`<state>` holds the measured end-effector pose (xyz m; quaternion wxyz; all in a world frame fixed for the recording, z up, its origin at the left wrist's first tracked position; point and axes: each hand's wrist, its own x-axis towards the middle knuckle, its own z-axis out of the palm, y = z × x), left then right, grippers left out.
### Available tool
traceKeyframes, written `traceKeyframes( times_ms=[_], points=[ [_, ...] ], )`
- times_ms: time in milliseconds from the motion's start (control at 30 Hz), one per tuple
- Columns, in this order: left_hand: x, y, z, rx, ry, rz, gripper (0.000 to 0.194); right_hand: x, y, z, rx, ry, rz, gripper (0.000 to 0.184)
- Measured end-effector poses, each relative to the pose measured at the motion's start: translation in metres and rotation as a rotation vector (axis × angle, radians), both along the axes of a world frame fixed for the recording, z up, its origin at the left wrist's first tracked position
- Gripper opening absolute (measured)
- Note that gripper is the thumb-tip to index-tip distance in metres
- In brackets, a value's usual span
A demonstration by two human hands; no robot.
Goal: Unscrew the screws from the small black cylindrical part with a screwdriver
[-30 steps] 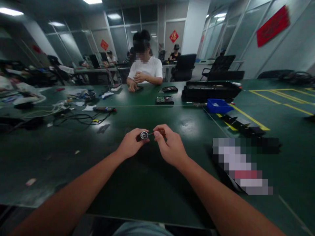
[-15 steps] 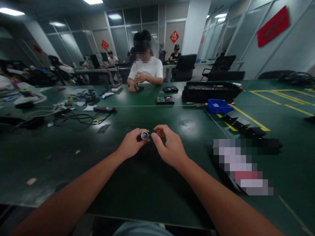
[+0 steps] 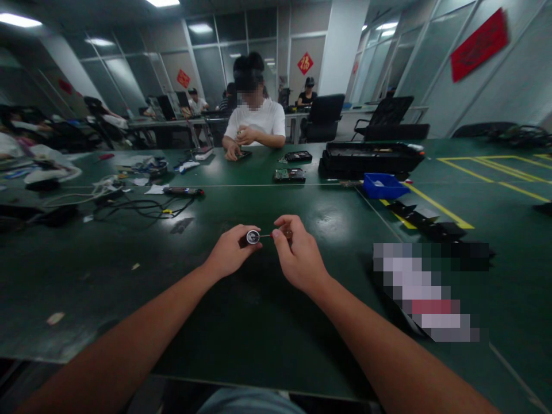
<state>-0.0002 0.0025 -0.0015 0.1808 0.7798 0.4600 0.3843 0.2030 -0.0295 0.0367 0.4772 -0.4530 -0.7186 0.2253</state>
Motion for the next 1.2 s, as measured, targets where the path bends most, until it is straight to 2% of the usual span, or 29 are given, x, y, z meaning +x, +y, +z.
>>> traceKeyframes(
  times_ms=[267,367,433,500,700,1000,1200],
  points=[
    [0.001,-0.003,0.002,0.0,0.029,-0.024,0.034,-0.004,0.007,-0.007,-0.098,0.269,-0.034,0.023],
    [0.001,-0.003,0.003,-0.008,0.03,-0.042,0.035,-0.002,0.016,-0.009,-0.222,0.493,-0.032,0.024],
    [0.0,-0.002,0.004,-0.007,0.024,-0.039,0.035,0.0,0.022,-0.01,-0.366,0.648,0.02,0.025],
    [0.0,-0.002,0.005,-0.01,0.021,-0.027,0.035,0.002,0.026,-0.011,-0.375,0.695,0.009,0.024],
    [0.0,-0.003,0.006,-0.025,0.019,-0.011,0.034,0.001,0.02,-0.01,-0.157,0.503,-0.067,0.025],
    [0.001,-0.002,0.004,-0.006,0.013,-0.018,0.033,-0.002,0.007,-0.003,-0.031,0.181,-0.074,0.024],
    [0.0,-0.003,0.004,-0.021,0.007,-0.02,0.034,0.001,0.002,0.004,0.018,-0.121,-0.187,0.032]
  ],
)
